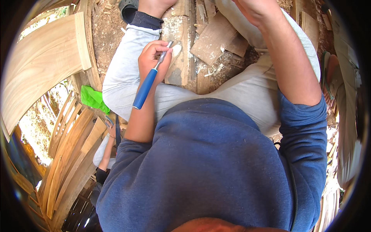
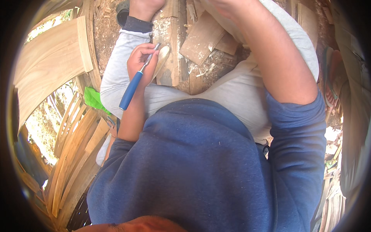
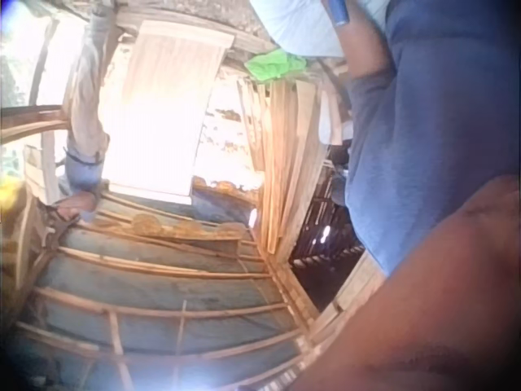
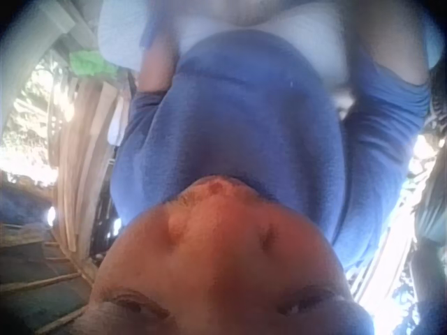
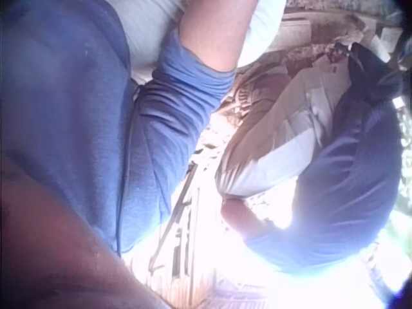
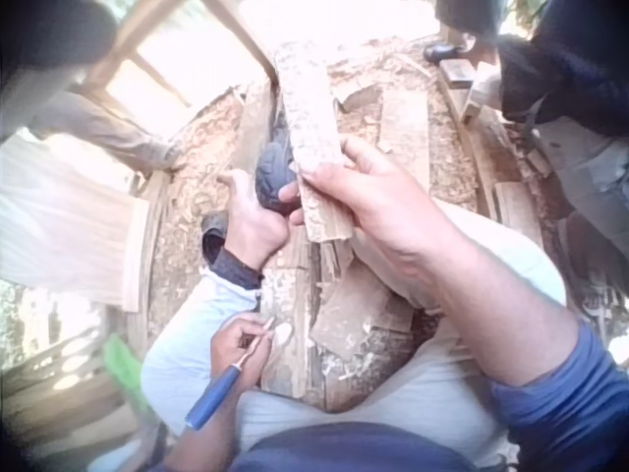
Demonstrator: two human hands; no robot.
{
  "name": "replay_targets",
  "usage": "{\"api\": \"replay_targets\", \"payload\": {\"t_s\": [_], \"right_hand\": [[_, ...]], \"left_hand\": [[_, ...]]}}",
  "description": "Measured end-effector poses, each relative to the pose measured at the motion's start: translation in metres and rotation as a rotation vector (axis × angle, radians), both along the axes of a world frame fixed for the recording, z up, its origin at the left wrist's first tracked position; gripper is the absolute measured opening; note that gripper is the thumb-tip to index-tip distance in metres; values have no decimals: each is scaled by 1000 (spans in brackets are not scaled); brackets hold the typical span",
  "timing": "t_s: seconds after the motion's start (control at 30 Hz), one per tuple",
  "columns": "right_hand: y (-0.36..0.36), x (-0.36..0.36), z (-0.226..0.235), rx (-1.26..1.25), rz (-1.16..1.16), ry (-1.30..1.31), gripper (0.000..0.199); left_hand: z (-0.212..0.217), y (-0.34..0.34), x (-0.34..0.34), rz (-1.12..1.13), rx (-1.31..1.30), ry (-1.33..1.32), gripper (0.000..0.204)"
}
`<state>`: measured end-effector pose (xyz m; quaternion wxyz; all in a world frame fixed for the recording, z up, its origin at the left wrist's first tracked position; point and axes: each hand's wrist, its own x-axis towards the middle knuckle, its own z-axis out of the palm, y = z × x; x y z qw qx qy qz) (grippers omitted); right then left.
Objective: The person sits on the ground and carves a small piece of wood using a chisel and a mallet. They hold the wood steady with one hand while striking the chisel with the mallet to shape it.
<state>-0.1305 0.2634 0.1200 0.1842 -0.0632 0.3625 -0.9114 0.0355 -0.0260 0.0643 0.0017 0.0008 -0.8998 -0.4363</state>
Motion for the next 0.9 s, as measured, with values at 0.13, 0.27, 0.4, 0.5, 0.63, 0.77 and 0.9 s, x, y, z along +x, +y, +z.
{"api": "replay_targets", "payload": {"t_s": [0.13,0.27,0.4,0.5,0.63,0.77,0.9], "right_hand": [[-1,2,0,-3,0,47,30],[-4,1,0,9,14,16,31],[-3,3,3,31,4,19,32],[-3,1,0,41,13,9,32],[-3,1,0,44,8,28,32],[-2,1,0,38,11,19,32],[-4,3,10,81,6,-28,32]], "left_hand": [[3,-5,3,-71,25,-9,11],[-3,-7,8,-60,147,-68,12],[-8,-7,7,-56,153,-109,12],[-9,-3,2,-7,152,-124,15],[-19,-6,-5,-73,37,-53,16],[-29,3,-6,-6,39,-19,13],[-43,9,-5,112,37,111,12]]}}
